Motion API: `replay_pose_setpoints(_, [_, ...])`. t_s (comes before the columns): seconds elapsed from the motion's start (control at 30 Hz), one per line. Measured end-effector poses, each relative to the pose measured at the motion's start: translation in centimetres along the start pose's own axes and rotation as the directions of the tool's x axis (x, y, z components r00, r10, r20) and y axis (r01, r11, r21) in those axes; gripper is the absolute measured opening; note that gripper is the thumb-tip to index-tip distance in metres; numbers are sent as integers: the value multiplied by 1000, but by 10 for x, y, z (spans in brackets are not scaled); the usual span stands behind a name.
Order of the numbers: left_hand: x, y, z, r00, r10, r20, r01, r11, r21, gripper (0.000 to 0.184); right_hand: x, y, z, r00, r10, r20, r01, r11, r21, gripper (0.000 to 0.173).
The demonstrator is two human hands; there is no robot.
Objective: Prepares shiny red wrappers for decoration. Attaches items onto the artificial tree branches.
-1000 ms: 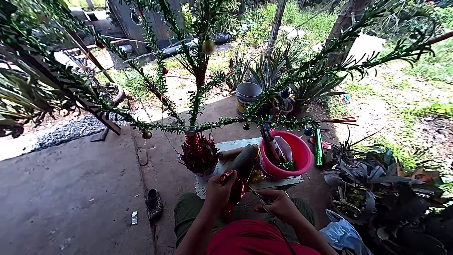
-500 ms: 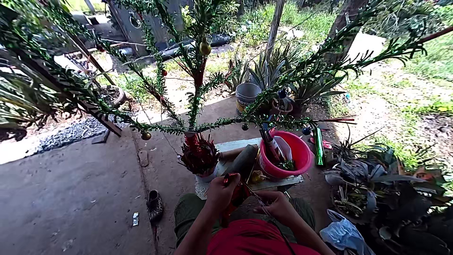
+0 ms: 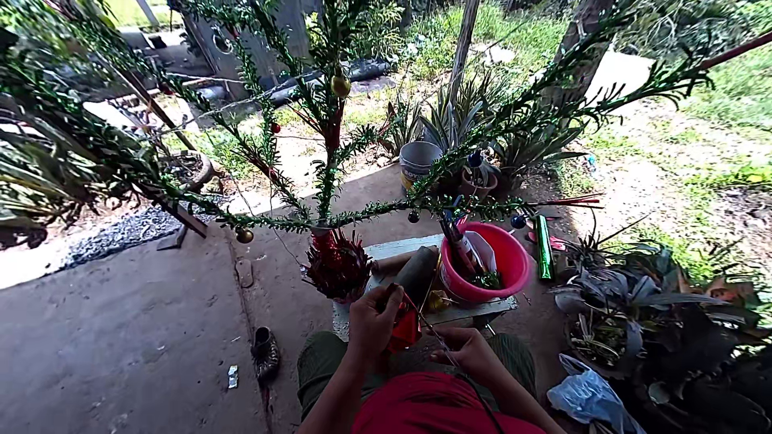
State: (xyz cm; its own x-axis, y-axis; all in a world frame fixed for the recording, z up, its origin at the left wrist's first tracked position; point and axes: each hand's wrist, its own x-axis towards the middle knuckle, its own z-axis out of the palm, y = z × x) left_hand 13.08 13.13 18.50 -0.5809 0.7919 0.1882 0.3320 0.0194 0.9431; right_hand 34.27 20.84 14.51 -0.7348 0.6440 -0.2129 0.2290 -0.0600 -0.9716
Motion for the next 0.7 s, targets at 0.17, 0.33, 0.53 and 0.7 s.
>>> replay_pose_setpoints(0.17, [-3, -2, 4, 997, 20, 79, -14, 998, -66, 21, 3, 2, 3, 999, -10, -32, 11, 999, 40, 48])
replay_pose_setpoints(0.33, [-5, -2, 6, 990, -7, 139, 24, 992, -126, 23, 3, 3, -7, 999, 40, 7, -39, 999, -19, 48])
replay_pose_setpoints(0.53, [2, -8, 3, 998, -38, 41, 39, 998, -46, 16, 6, 7, -5, 999, 44, 18, -44, 998, -34, 48])
replay_pose_setpoints(0.7, [5, -15, -1, 996, -91, -14, 90, 995, -46, 19, 11, 1, -6, 997, 60, 40, -59, 998, -35, 47])
